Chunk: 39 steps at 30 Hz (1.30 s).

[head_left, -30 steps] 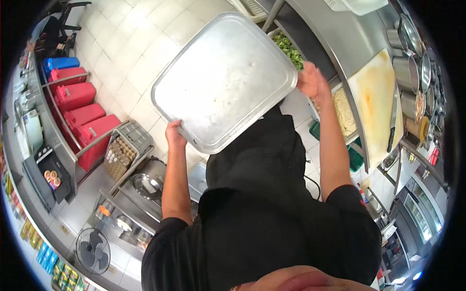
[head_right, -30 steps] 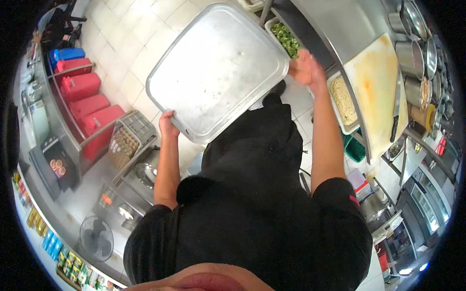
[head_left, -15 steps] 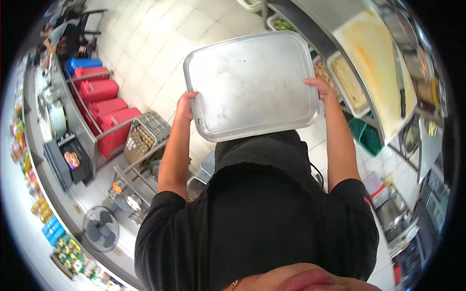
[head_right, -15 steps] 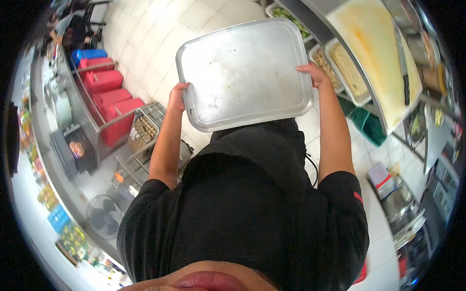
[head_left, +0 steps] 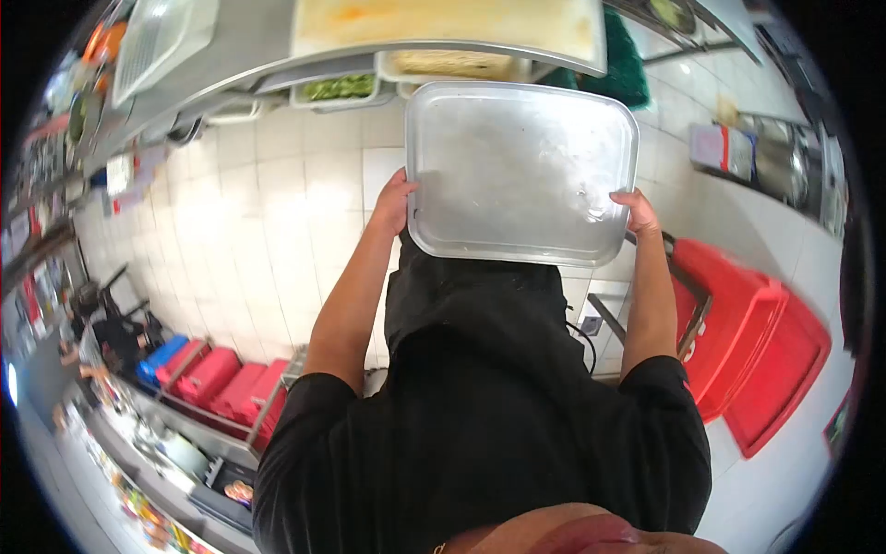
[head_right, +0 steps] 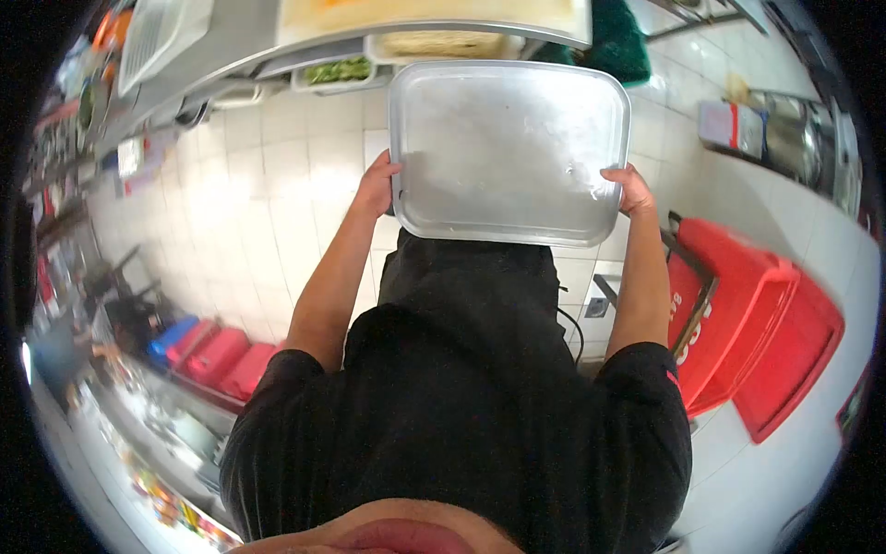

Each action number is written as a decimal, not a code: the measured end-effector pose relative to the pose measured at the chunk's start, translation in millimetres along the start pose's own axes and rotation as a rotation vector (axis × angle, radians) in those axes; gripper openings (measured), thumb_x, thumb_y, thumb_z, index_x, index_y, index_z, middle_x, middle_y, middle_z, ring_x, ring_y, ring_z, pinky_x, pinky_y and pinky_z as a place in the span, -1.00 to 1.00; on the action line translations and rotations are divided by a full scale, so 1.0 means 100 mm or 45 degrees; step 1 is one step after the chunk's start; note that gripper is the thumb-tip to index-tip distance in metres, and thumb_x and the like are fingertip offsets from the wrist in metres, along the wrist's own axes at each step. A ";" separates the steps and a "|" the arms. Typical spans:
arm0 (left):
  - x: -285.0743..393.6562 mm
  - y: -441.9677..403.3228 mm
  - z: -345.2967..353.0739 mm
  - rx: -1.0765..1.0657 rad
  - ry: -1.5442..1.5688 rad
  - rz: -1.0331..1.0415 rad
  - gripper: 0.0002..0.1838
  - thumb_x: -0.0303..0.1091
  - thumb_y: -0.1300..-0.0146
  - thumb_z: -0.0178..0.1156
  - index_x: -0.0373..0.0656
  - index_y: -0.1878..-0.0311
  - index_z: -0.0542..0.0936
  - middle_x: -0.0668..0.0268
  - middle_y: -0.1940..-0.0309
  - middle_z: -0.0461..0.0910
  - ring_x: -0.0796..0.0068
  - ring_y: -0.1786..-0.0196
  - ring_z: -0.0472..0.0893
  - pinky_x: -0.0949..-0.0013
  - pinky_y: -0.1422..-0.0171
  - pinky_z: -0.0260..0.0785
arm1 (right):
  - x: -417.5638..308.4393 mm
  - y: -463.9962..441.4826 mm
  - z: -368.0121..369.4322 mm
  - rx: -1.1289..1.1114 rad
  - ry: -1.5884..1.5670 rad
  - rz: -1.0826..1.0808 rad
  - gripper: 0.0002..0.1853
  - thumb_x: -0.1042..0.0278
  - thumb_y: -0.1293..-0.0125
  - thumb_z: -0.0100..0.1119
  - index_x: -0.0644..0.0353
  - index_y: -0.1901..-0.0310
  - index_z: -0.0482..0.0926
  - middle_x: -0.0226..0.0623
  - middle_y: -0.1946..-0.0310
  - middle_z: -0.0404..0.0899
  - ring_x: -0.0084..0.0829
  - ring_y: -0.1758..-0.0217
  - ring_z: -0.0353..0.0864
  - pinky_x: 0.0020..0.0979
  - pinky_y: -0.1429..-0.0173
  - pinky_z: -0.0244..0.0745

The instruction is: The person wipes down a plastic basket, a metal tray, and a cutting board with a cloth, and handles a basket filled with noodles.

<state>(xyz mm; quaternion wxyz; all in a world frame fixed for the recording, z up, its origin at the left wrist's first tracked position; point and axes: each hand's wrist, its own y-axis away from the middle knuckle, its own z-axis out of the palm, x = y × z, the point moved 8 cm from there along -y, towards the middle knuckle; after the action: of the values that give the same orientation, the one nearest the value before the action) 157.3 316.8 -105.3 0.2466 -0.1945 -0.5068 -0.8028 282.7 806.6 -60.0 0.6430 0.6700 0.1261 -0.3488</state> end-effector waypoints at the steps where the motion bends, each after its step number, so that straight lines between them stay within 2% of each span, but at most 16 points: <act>1: -0.11 -0.17 0.21 -0.075 -0.083 0.013 -0.47 -0.55 -0.31 0.02 -0.22 -0.38 0.36 0.16 -0.13 0.60 0.25 -0.15 0.61 0.21 -0.24 0.49 | 0.19 0.08 -0.46 0.167 0.031 -0.094 -0.62 0.44 -0.10 0.32 0.36 0.02 0.61 -0.20 0.24 0.71 -0.31 0.18 0.70 -0.25 0.02 0.60; 4: -0.13 -0.20 1.06 -0.179 -0.293 -0.060 -0.38 -0.48 -0.33 0.07 -0.15 -0.48 0.28 0.15 -0.33 0.47 0.28 -0.28 0.52 0.23 -0.34 0.37 | 0.45 0.73 -1.29 0.522 -0.144 -0.115 -0.65 0.44 -0.04 0.34 0.32 0.09 0.63 -0.25 0.29 0.69 -0.36 0.27 0.66 -0.29 0.06 0.53; 7: -0.20 -0.30 1.43 -0.211 -0.584 -0.025 -0.34 -0.38 -0.35 0.10 -0.10 -0.52 0.22 0.14 -0.47 0.31 0.30 -0.39 0.40 0.23 -0.37 0.28 | 0.36 1.23 -1.64 0.524 -0.446 -0.302 -0.59 0.43 -0.03 0.33 0.31 0.03 0.60 -0.26 0.25 0.68 -0.32 0.24 0.68 -0.29 0.00 0.56; 9: -0.19 -0.28 1.52 -0.241 -0.708 -0.032 -0.34 -0.37 -0.35 0.10 -0.10 -0.52 0.22 0.16 -0.46 0.32 0.30 -0.38 0.41 0.22 -0.36 0.29 | 0.08 1.41 -1.83 0.531 -0.487 -0.556 -0.53 0.44 -0.08 0.30 0.32 -0.08 0.53 -0.27 0.17 0.67 -0.27 0.17 0.68 -0.31 -0.08 0.56; 12: -0.23 -0.22 1.36 -0.193 -0.855 -0.041 -0.35 -0.37 -0.30 0.13 -0.10 -0.48 0.29 0.18 -0.38 0.41 0.31 -0.31 0.47 0.21 -0.31 0.33 | -0.64 1.58 -1.74 0.849 -0.451 -0.774 -0.54 0.52 -0.13 0.26 0.35 -0.11 0.50 -0.25 0.11 0.65 -0.31 0.11 0.65 -0.32 -0.09 0.54; 16: -0.17 0.04 0.90 -0.030 -0.927 -0.062 -0.36 -0.36 -0.25 0.16 -0.11 -0.44 0.36 0.20 -0.28 0.52 0.34 -0.22 0.52 0.22 -0.23 0.40 | -1.34 1.28 -1.49 1.130 -0.046 -1.015 -0.56 0.70 -0.19 0.14 0.36 -0.15 0.47 -0.20 0.02 0.62 -0.40 0.02 0.60 -0.36 -0.11 0.49; 18: -0.17 0.15 0.63 0.053 -0.893 -0.058 -0.37 -0.35 -0.24 0.17 -0.11 -0.42 0.38 0.20 -0.25 0.54 0.37 -0.17 0.54 0.24 -0.19 0.42 | -1.50 0.88 -1.40 1.085 0.076 -1.144 -0.59 0.69 -0.21 0.13 0.36 -0.13 0.47 -0.22 0.01 0.62 -0.42 0.01 0.59 -0.40 -0.11 0.47; 20: -0.19 0.27 0.41 0.125 -0.819 -0.057 -0.37 -0.34 -0.24 0.17 -0.11 -0.42 0.39 0.21 -0.24 0.55 0.40 -0.12 0.56 0.27 -0.16 0.43 | -1.75 0.85 -0.98 1.252 0.647 -1.316 -0.57 0.63 -0.17 0.12 0.35 -0.13 0.48 -0.17 0.01 0.64 -0.29 0.02 0.64 -0.32 -0.12 0.50; 23: -0.26 0.49 0.28 0.196 -0.720 -0.070 -0.39 -0.33 -0.26 0.16 -0.11 -0.41 0.39 0.22 -0.23 0.56 0.44 -0.04 0.58 0.32 -0.12 0.44 | -1.77 0.55 -0.73 1.349 1.138 -1.045 -0.52 0.56 -0.10 0.12 0.31 -0.13 0.50 -0.09 0.04 0.63 -0.08 0.01 0.64 -0.18 -0.13 0.51; 26: -0.46 0.53 0.07 0.213 -0.630 -0.039 -0.42 -0.30 -0.30 0.14 -0.10 -0.41 0.40 0.22 -0.21 0.57 0.46 -0.01 0.59 0.35 -0.08 0.45 | -1.80 0.49 -0.77 1.415 1.010 -1.115 -0.53 0.49 -0.06 0.11 0.28 -0.09 0.55 -0.03 0.09 0.60 0.08 -0.01 0.56 -0.04 -0.09 0.51; 29: -0.45 0.70 0.13 0.230 -0.621 -0.004 -0.44 -0.28 -0.33 0.13 -0.13 -0.40 0.41 0.23 -0.19 0.58 0.45 -0.01 0.60 0.35 -0.06 0.45 | -1.80 0.66 -1.04 1.671 0.886 -1.272 -0.63 0.49 -0.06 0.15 0.30 0.03 0.60 -0.06 0.21 0.63 -0.06 0.09 0.64 -0.10 -0.02 0.52; 31: -0.44 0.70 0.19 0.223 -0.582 -0.022 -0.45 -0.26 -0.35 0.14 -0.14 -0.39 0.41 0.23 -0.18 0.59 0.44 -0.01 0.61 0.35 -0.06 0.45 | -1.70 0.84 -1.36 1.603 0.610 -1.030 -0.70 0.50 -0.06 0.18 0.30 0.11 0.62 -0.12 0.29 0.66 -0.21 0.19 0.65 -0.17 0.02 0.51; 33: -0.40 0.67 0.30 0.181 -0.545 -0.008 -0.47 -0.25 -0.37 0.14 -0.14 -0.39 0.41 0.23 -0.17 0.60 0.43 -0.02 0.61 0.35 -0.08 0.45 | -1.47 0.92 -1.94 1.457 0.181 -1.151 -0.74 0.50 -0.07 0.22 0.30 0.15 0.63 -0.18 0.31 0.68 -0.32 0.23 0.62 -0.25 0.04 0.49; 34: -0.34 0.63 0.38 0.152 -0.527 0.018 -0.47 -0.24 -0.39 0.13 -0.15 -0.39 0.41 0.22 -0.17 0.60 0.42 -0.03 0.62 0.35 -0.08 0.45 | -1.55 1.34 -1.82 1.610 0.353 -0.800 -0.79 0.47 -0.17 0.23 0.30 0.14 0.61 -0.24 0.23 0.68 -0.26 0.19 0.64 -0.21 0.06 0.52; 36: -0.12 0.58 0.55 0.116 -0.506 0.088 -0.49 -0.23 -0.42 0.11 -0.16 -0.39 0.41 0.21 -0.17 0.60 0.40 -0.05 0.62 0.33 -0.10 0.46 | -1.22 1.40 -2.22 1.119 -0.392 -0.840 -0.65 0.55 -0.26 0.14 0.39 -0.09 0.54 -0.10 0.02 0.64 -0.19 0.01 0.65 -0.18 -0.11 0.56; 39: 0.36 0.51 0.94 0.043 -0.449 0.198 -0.51 -0.22 -0.45 0.07 -0.18 -0.38 0.40 0.17 -0.17 0.60 0.37 -0.08 0.62 0.29 -0.13 0.46 | -1.09 1.93 -2.26 0.830 -0.600 -0.869 -0.49 0.54 -0.24 0.17 0.44 -0.25 0.40 0.04 -0.09 0.58 -0.10 -0.15 0.60 -0.07 -0.24 0.54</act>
<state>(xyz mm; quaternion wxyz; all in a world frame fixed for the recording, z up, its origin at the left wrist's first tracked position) 165.1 376.3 -9.9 0.2184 -0.3667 -0.5391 -0.7261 391.9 1024.2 142.3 0.2618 0.6595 0.0742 -0.7007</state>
